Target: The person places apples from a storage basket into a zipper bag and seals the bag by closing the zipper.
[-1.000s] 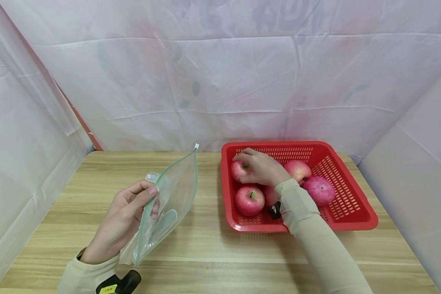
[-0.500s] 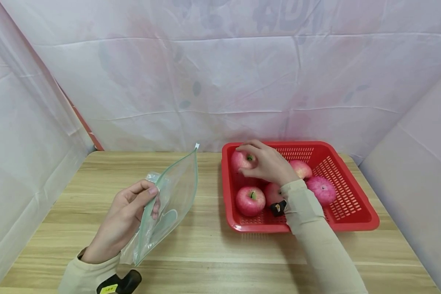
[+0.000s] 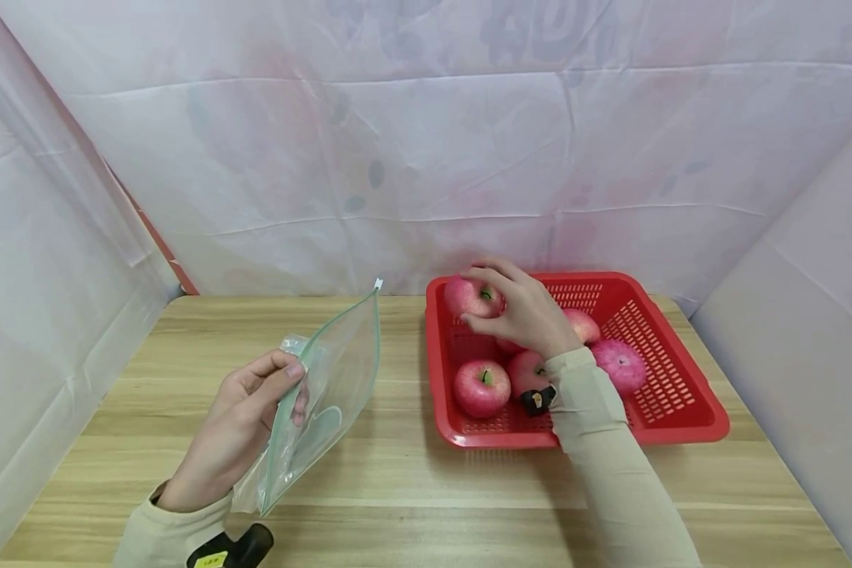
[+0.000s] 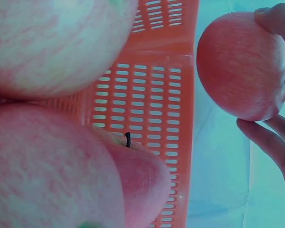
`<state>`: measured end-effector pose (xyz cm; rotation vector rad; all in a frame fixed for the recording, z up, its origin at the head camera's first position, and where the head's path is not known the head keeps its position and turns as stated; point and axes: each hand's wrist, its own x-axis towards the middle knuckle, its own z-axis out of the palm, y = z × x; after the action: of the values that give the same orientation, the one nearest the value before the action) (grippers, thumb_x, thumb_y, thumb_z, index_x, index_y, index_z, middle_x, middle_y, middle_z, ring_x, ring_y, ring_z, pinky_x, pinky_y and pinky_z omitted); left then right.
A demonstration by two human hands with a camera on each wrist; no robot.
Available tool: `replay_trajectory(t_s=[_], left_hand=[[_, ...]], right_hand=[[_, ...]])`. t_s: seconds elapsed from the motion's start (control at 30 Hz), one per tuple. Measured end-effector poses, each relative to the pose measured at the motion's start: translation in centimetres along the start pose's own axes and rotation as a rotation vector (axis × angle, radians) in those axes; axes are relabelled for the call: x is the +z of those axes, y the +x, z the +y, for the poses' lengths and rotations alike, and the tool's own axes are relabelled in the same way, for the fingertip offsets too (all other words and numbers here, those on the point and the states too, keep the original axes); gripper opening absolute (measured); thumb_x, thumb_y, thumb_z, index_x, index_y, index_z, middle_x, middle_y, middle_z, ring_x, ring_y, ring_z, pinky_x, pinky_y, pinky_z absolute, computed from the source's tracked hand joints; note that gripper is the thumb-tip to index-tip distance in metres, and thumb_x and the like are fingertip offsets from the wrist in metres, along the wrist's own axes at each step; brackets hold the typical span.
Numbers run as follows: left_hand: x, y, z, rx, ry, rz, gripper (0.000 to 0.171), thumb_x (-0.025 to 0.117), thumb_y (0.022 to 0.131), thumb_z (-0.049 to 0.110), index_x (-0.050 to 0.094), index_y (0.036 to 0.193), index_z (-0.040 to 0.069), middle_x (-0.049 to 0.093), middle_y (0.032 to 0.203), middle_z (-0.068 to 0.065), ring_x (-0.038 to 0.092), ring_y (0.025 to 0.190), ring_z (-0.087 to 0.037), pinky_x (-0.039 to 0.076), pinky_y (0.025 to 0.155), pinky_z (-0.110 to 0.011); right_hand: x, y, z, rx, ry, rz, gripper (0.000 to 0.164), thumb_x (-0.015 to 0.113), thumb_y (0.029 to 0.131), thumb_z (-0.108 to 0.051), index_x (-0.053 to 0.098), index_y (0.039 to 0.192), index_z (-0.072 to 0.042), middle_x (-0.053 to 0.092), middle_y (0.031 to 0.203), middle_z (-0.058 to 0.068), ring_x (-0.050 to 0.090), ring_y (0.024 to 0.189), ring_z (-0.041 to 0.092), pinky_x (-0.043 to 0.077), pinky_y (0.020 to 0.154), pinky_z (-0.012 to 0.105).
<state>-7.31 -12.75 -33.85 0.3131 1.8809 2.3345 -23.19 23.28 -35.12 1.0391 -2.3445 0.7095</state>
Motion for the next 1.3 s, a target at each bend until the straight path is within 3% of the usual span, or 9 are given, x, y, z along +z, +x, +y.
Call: replay_trajectory(t_s=[0.17,0.33,0.57,0.7,0.93,1.07,1.3], left_hand=[[0.0,0.0,0.0,0.003,0.002,-0.004,0.011,0.058,0.105,0.015,0.06,0.102,0.004,0.062,0.075,0.003,0.06,0.063,-0.01,0.054,0.065,-0.024],[0.0,0.0,0.0,-0.001,-0.001,-0.002,0.013,0.058,0.104,0.015,0.06,0.102,0.002,0.062,0.074,0.003,0.06,0.063,-0.01,0.055,0.065,-0.024],[0.1,0.0,-0.2,-0.007,-0.011,0.001,0.01,0.058,0.104,0.015,0.06,0.101,0.005,0.062,0.074,0.003,0.06,0.065,-0.009,0.055,0.064,-0.024],[0.1,0.0,-0.1,-0.005,-0.007,0.002,0.01,0.058,0.104,0.015,0.061,0.1,0.006,0.062,0.074,0.003,0.06,0.064,-0.01,0.055,0.064,-0.024],[0.1,0.2,-0.1,0.003,-0.004,-0.002,0.009,0.058,0.105,0.014,0.061,0.101,0.006,0.062,0.074,0.004,0.06,0.065,-0.009,0.056,0.063,-0.023],[0.1,0.2,-0.1,0.0,-0.005,-0.001,0.008,0.058,0.104,0.014,0.061,0.101,0.007,0.062,0.074,0.004,0.06,0.065,-0.009,0.056,0.064,-0.023],[0.1,0.3,-0.2,0.0,-0.004,-0.004,0.01,0.058,0.104,0.014,0.061,0.101,0.006,0.062,0.074,0.004,0.06,0.065,-0.009,0.056,0.064,-0.024]], right_hand=[[-0.4,0.1,-0.1,-0.022,0.045,0.079,0.065,0.093,0.069,-0.007,0.069,0.129,-0.012,0.065,0.13,0.009,0.063,0.112,0.021,0.04,0.099,0.006],[-1.2,0.2,-0.4,-0.017,0.055,0.133,0.064,0.092,0.07,-0.009,0.068,0.13,-0.011,0.063,0.133,0.01,0.062,0.115,0.021,0.042,0.101,0.008],[-2.6,0.4,-1.5,-0.055,0.076,0.198,0.064,0.09,0.067,-0.005,0.069,0.128,-0.008,0.062,0.136,0.014,0.061,0.102,0.008,0.046,0.095,0.01],[-3.5,0.7,-2.5,-0.096,0.074,0.214,0.058,0.087,0.075,-0.016,0.069,0.129,-0.006,0.061,0.137,0.014,0.058,0.094,0.004,0.046,0.094,0.011],[-4.5,1.4,-4.5,-0.144,0.053,0.281,0.057,0.075,0.088,-0.047,0.071,0.123,-0.002,0.064,0.13,0.019,0.061,0.11,0.009,0.046,0.098,0.011],[-4.9,1.7,-5.7,-0.159,0.053,0.311,0.058,0.074,0.089,-0.049,0.071,0.119,0.001,0.065,0.127,0.023,0.062,0.114,0.013,0.046,0.1,0.011],[-5.3,1.8,-7.7,-0.171,0.072,0.336,0.058,0.073,0.09,-0.05,0.071,0.117,0.002,0.065,0.125,0.025,0.062,0.101,0.009,0.046,0.091,0.009]])
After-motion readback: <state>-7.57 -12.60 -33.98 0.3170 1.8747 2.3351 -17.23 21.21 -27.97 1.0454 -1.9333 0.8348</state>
